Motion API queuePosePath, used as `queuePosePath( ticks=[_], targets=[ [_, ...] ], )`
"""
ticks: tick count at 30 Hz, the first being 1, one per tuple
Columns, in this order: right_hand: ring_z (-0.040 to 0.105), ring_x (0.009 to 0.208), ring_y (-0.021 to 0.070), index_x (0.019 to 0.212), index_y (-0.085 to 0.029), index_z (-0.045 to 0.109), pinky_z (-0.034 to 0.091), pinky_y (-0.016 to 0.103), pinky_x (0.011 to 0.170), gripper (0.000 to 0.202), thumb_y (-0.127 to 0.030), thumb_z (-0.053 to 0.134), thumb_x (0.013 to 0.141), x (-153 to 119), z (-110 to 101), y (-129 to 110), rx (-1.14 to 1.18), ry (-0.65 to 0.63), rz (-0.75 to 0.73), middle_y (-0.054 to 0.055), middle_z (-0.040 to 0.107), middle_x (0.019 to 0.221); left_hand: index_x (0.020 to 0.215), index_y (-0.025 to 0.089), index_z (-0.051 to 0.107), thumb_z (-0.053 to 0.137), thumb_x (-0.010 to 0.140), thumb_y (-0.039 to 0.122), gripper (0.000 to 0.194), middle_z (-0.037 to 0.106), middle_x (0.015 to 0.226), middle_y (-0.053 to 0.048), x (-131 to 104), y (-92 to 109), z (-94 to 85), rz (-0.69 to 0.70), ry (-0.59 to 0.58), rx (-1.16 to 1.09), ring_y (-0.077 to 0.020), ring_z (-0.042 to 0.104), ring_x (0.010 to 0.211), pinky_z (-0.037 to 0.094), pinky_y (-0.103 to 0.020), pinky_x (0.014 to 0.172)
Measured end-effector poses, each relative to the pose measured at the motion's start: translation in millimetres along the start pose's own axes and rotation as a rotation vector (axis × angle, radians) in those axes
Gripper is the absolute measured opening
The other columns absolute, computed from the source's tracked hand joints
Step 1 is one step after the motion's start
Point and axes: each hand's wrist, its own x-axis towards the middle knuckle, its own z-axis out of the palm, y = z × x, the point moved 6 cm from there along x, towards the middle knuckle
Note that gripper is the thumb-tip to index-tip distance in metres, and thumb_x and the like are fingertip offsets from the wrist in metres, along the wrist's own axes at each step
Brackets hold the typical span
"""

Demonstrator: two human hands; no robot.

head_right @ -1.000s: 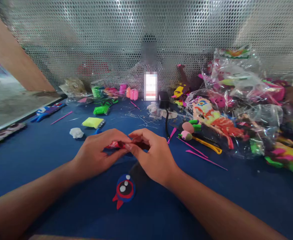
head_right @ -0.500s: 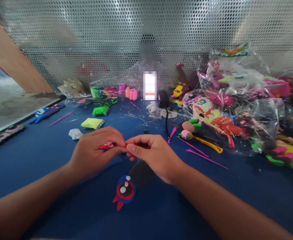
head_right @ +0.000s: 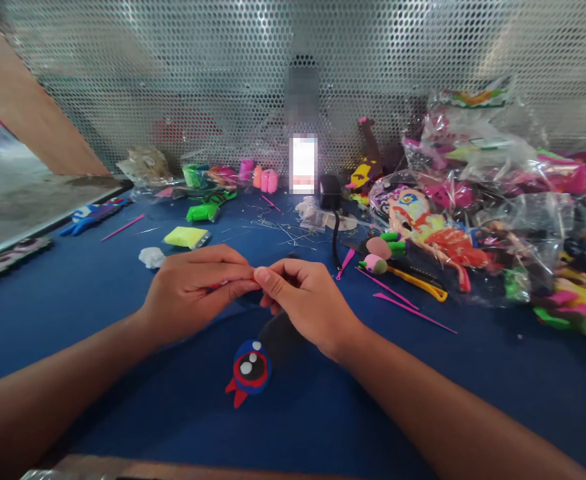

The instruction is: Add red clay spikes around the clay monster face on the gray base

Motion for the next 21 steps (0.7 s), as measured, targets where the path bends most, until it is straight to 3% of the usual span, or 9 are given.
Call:
queuePosePath(
  ticks=[5, 11, 15, 18, 21],
  targets=[
    [0.056, 0.066, 0.0119, 0.086, -0.018, 0.072, 0.044, 0.025, 0.059, 0.023, -0.041, 0.066, 0.082, 1, 1, 0, 0.118, -0.03, 0.005, 0.001, 0.063, 0.071, 0.098, 0.021, 0.073, 0.064, 0.085, 0.016, 0.016, 0.067, 0.085, -0.001, 0, -3, -1.0, -0.02, 0.02, 0.031, -0.0089, 0.062, 0.074, 0.049, -0.018, 0.066],
    [0.053, 0.063, 0.0109, 0.085, -0.019, 0.073, 0.042, 0.025, 0.059, 0.018, -0.037, 0.069, 0.081, 2, -3, 4, 0.137, 0.012, 0.018, 0.0, 0.062, 0.068, 0.112, 0.024, 0.068, 0.062, 0.087, 0.018, 0.027, 0.064, 0.092, -0.002, -1, -6, 7.1, -0.033, -0.07, -0.054, -0.0106, 0.061, 0.08, 0.05, -0.022, 0.072],
    [0.053, 0.062, 0.0108, 0.082, -0.018, 0.071, 0.042, 0.025, 0.058, 0.02, -0.038, 0.07, 0.08, 3, -4, 5, 0.154, 0.03, 0.006, 0.0, 0.062, 0.067, 0.115, 0.027, 0.066, 0.061, 0.087, 0.018, 0.03, 0.061, 0.087, -0.001, -1, -6, 9.1, -0.068, -0.105, -0.092, -0.0097, 0.059, 0.076, 0.05, -0.021, 0.067],
    [0.052, 0.06, 0.0107, 0.082, -0.019, 0.07, 0.04, 0.025, 0.058, 0.02, -0.039, 0.069, 0.081, 2, -3, 3, 0.139, 0.029, -0.005, -0.001, 0.061, 0.066, 0.114, 0.026, 0.067, 0.064, 0.086, 0.018, 0.029, 0.061, 0.084, 0.0, -2, -4, 7.7, -0.067, -0.077, -0.069, -0.0088, 0.058, 0.072, 0.049, -0.019, 0.063],
    [0.051, 0.061, 0.0114, 0.077, -0.018, 0.07, 0.039, 0.026, 0.058, 0.023, -0.04, 0.066, 0.083, 0, -2, 0, 0.068, -0.009, -0.009, 0.0, 0.059, 0.064, 0.102, 0.023, 0.072, 0.068, 0.083, 0.02, 0.02, 0.061, 0.077, 0.0, -3, -2, 1.2, -0.06, 0.027, -0.015, -0.0079, 0.057, 0.066, 0.048, -0.018, 0.059]
  ],
)
